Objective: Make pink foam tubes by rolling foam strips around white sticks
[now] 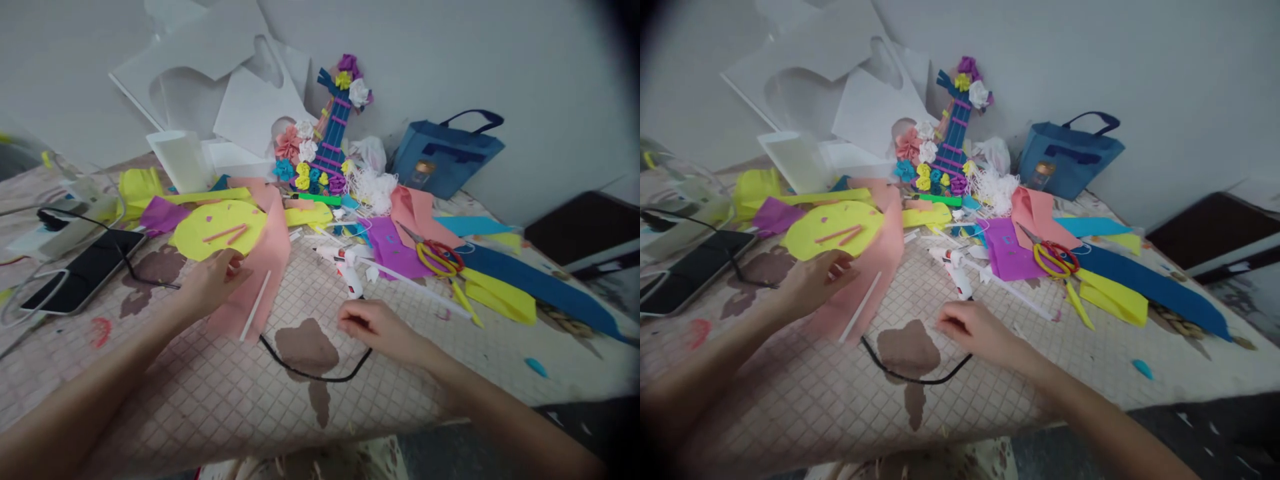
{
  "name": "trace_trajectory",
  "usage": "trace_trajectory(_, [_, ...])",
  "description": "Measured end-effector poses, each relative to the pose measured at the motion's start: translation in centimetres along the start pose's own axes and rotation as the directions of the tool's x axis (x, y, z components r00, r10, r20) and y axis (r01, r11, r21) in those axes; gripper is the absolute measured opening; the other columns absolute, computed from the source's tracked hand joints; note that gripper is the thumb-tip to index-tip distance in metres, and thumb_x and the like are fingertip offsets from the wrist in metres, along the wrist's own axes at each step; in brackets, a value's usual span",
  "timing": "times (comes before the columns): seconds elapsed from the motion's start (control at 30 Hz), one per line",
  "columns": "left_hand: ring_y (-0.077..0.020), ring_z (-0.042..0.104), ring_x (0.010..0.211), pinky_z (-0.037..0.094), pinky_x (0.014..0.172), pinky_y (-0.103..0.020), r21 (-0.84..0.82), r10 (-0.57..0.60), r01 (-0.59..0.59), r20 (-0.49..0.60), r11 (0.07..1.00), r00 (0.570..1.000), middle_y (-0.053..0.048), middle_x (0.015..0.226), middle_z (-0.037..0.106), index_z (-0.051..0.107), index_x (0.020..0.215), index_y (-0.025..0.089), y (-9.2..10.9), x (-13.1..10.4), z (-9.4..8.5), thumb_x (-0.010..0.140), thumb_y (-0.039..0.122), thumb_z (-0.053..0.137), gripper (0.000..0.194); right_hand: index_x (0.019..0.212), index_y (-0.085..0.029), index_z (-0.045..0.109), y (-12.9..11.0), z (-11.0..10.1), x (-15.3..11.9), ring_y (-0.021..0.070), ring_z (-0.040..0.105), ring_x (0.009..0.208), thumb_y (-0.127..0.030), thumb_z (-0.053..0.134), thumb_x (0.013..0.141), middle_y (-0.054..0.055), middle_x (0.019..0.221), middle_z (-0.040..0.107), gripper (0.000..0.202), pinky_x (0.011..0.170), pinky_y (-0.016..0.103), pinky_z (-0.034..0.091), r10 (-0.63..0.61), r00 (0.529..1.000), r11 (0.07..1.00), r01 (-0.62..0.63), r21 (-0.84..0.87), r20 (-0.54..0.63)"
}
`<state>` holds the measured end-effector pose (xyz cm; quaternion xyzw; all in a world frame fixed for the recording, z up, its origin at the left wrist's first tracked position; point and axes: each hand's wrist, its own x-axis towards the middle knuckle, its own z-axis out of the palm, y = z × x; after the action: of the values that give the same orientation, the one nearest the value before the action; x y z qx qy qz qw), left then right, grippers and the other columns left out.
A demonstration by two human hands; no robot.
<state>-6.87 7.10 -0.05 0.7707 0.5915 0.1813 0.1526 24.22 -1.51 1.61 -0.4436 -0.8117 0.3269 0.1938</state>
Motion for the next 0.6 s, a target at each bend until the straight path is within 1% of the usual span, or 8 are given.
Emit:
trace_trajectory(0.13, [-0.0213, 0.063, 0.071, 0.047, 0.065, -0.034, 0.003, -0.014, 0.014, 0.006, 1.0, 1.0, -0.011, 0.094, 0.066, 0.053, 0.104, 0.015, 0.4, 0.2, -0.1, 0.08, 0.047, 0.048, 0.04, 0.075, -0.02, 0.055, 3.6, -3.0, -2.5, 0.0132, 0.051, 0.058, -0.03, 0.047, 0.087, -0.001, 0.063, 0.057, 0.018, 0.055, 0.025, 0.039, 0.149, 0.969, 0.979, -0.173, -0.112, -0.198])
trace_trajectory(0.2, [-0.0215, 0.064, 0.071, 0.048, 0.066, -0.034, -0.019, -0.022, 0.023, 0.012, 1.0, 1.0, -0.011, 0.094, 0.066, 0.052, 0.106, 0.015, 0.5, 0.3, -0.2, 0.079, 0.047, 0.048, 0.042, 0.074, -0.021, 0.056, 6.2, -5.5, -3.5, 0.0155, 0.054, 0.057, -0.035, 0.05, 0.084, 0.0, 0.061, 0.058, 0.018, 0.055, 0.027, 0.041, 0.215, 0.892, 0.929, -0.313, -0.199, -0.398])
trace_trajectory(0.23, [-0.0216, 0.064, 0.071, 0.048, 0.067, -0.034, -0.034, -0.027, 0.027, 0.015, 0.999, 1.0, -0.011, 0.093, 0.066, 0.052, 0.106, 0.015, 0.5, 0.4, -0.2, 0.078, 0.047, 0.049, 0.043, 0.076, -0.021, 0.056, 7.6, -7.0, -3.9, 0.0166, 0.056, 0.057, -0.036, 0.053, 0.081, 0.001, 0.063, 0.06, 0.016, 0.055, 0.028, 0.042, 0.234, 0.814, 0.897, -0.392, -0.206, -0.532])
trace_trajectory(0.33, [-0.0218, 0.064, 0.072, 0.048, 0.068, -0.034, -0.062, -0.033, 0.035, 0.02, 0.997, 0.999, -0.01, 0.092, 0.066, 0.051, 0.107, 0.015, 0.2, 0.5, 0.0, 0.078, 0.046, 0.05, 0.042, 0.083, -0.019, 0.054, 12.2, -11.6, -4.6, 0.0204, 0.059, 0.067, -0.038, 0.054, 0.079, 0.008, 0.076, 0.063, 0.02, 0.062, 0.033, 0.044, 0.243, 0.705, 0.846, -0.49, -0.21, -0.667])
trace_trajectory(0.37, [-0.0217, 0.064, 0.072, 0.048, 0.068, -0.034, -0.064, -0.03, 0.031, 0.018, 0.997, 0.999, -0.009, 0.092, 0.066, 0.051, 0.106, 0.016, 0.1, 0.5, 0.0, 0.078, 0.046, 0.05, 0.042, 0.082, -0.019, 0.053, 13.6, -13.0, -4.6, 0.0206, 0.059, 0.069, -0.041, 0.058, 0.075, 0.009, 0.078, 0.063, 0.024, 0.062, 0.032, 0.044, 0.257, 0.686, 0.799, -0.547, -0.249, -0.681])
trace_trajectory(0.4, [-0.0214, 0.064, 0.071, 0.048, 0.067, -0.034, -0.063, -0.025, 0.026, 0.013, 0.998, 1.0, -0.009, 0.092, 0.066, 0.051, 0.106, 0.016, 0.0, 0.6, 0.1, 0.078, 0.046, 0.049, 0.041, 0.081, -0.018, 0.052, 15.0, -14.2, -4.6, 0.0207, 0.059, 0.07, -0.042, 0.061, 0.071, 0.01, 0.081, 0.064, 0.027, 0.061, 0.031, 0.044, 0.283, 0.677, 0.744, -0.602, -0.29, -0.679])
trace_trajectory(0.47, [-0.0208, 0.063, 0.071, 0.048, 0.067, -0.033, -0.061, -0.011, 0.011, 0.001, 0.998, 1.0, -0.009, 0.093, 0.066, 0.052, 0.104, 0.017, -0.2, 0.6, 0.3, 0.079, 0.046, 0.049, 0.039, 0.077, -0.018, 0.051, 17.2, -15.9, -4.3, 0.0205, 0.058, 0.066, -0.045, 0.067, 0.065, 0.01, 0.077, 0.064, 0.033, 0.057, 0.031, 0.041, 0.311, 0.679, 0.711, -0.631, -0.312, -0.665])
trace_trajectory(0.6, [-0.0201, 0.062, 0.071, 0.048, 0.066, -0.031, -0.078, -0.017, 0.017, 0.002, 0.997, 1.0, -0.008, 0.092, 0.065, 0.052, 0.102, 0.017, -0.2, 0.5, 0.3, 0.079, 0.043, 0.05, 0.035, 0.068, -0.02, 0.049, 19.4, -16.8, -3.7, 0.0158, 0.052, 0.05, -0.049, 0.071, 0.058, 0.002, 0.056, 0.059, 0.038, 0.048, 0.027, 0.035, 0.335, 0.701, 0.696, -0.635, -0.336, -0.629])
